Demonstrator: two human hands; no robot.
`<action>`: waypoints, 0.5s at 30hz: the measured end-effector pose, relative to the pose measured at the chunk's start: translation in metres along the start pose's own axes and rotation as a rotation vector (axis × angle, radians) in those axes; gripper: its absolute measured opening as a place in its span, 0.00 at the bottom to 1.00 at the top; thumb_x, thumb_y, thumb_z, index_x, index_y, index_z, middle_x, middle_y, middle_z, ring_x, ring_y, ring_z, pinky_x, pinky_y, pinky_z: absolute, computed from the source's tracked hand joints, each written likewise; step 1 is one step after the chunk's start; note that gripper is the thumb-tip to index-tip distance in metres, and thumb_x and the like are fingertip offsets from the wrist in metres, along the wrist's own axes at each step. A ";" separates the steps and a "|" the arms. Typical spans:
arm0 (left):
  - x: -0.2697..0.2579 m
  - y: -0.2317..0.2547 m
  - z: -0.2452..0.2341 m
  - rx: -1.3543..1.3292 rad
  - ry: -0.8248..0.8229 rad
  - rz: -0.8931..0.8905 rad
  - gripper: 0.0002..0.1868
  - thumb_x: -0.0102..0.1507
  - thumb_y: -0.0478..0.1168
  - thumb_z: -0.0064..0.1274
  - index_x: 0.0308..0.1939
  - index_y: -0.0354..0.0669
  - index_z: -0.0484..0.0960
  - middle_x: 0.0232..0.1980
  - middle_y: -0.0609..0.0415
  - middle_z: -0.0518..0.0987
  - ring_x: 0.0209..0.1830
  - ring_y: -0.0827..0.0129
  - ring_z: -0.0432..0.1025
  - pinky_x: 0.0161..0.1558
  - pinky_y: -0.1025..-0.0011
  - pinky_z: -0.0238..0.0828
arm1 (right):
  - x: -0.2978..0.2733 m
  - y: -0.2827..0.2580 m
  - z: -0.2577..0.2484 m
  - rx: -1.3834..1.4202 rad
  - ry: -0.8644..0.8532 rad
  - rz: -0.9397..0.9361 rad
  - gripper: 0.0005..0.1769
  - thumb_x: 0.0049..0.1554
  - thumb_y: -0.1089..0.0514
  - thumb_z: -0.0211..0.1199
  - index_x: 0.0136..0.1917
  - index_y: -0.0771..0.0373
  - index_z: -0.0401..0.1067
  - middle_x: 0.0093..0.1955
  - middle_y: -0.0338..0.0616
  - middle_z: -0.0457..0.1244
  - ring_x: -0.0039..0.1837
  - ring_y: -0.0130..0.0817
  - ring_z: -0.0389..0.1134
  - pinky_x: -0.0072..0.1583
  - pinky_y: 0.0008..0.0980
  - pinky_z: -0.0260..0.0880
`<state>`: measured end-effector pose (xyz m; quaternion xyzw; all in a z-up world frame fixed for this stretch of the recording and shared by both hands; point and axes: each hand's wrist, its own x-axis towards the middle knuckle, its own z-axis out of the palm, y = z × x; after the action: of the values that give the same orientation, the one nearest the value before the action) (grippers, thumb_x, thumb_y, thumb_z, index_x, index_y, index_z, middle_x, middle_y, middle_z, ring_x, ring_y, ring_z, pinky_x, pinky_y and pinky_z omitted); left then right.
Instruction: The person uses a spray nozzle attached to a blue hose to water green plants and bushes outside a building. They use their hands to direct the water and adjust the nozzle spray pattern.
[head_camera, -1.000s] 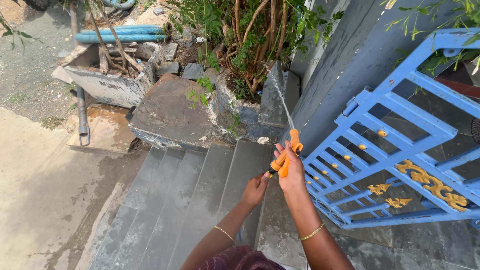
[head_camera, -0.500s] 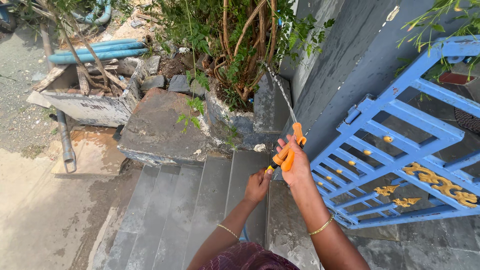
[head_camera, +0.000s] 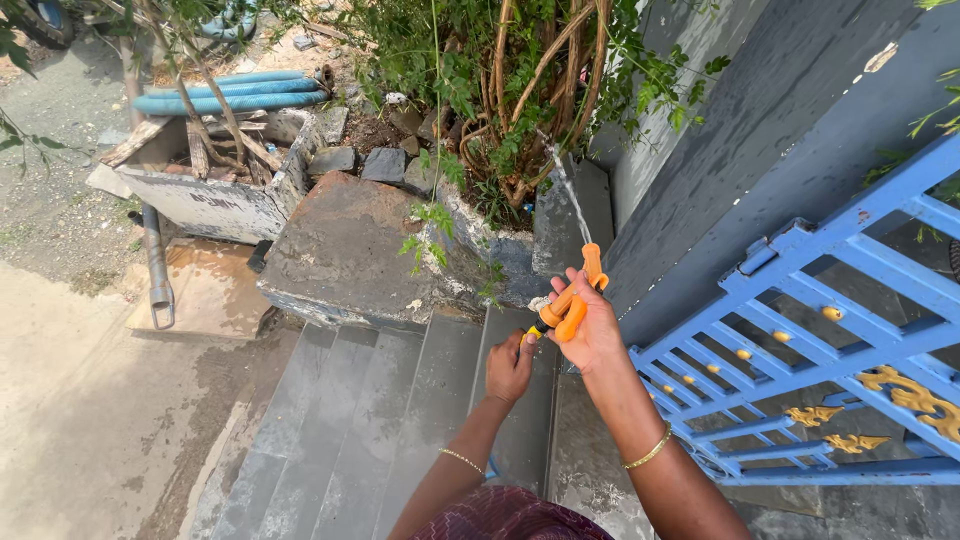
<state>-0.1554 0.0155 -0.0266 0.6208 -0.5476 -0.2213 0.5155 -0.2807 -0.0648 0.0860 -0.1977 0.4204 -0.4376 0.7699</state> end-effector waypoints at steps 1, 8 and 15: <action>0.002 -0.002 0.002 0.006 0.014 -0.028 0.24 0.71 0.58 0.39 0.37 0.41 0.74 0.23 0.41 0.74 0.27 0.40 0.72 0.30 0.50 0.63 | 0.002 -0.001 0.002 -0.002 -0.003 0.004 0.31 0.57 0.35 0.59 0.71 0.42 0.66 0.67 0.32 0.64 0.68 0.31 0.60 0.72 0.72 0.34; 0.025 -0.016 0.041 -0.170 -0.019 -0.146 0.30 0.72 0.61 0.37 0.32 0.39 0.74 0.24 0.46 0.74 0.26 0.53 0.71 0.32 0.57 0.66 | 0.024 -0.029 -0.002 -0.105 -0.167 -0.090 0.31 0.55 0.49 0.66 0.72 0.46 0.65 0.67 0.37 0.65 0.66 0.32 0.63 0.63 0.47 0.58; 0.053 -0.020 0.066 -0.261 -0.020 -0.256 0.33 0.72 0.63 0.39 0.26 0.37 0.74 0.22 0.50 0.71 0.26 0.63 0.66 0.33 0.60 0.64 | 0.039 -0.041 -0.017 -0.032 -0.200 -0.253 0.22 0.59 0.53 0.63 0.65 0.53 0.63 0.59 0.41 0.65 0.61 0.36 0.66 0.54 0.46 0.66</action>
<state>-0.1857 -0.0614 -0.0528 0.6108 -0.4359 -0.3605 0.5540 -0.3052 -0.1189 0.0852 -0.3038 0.3202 -0.5024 0.7434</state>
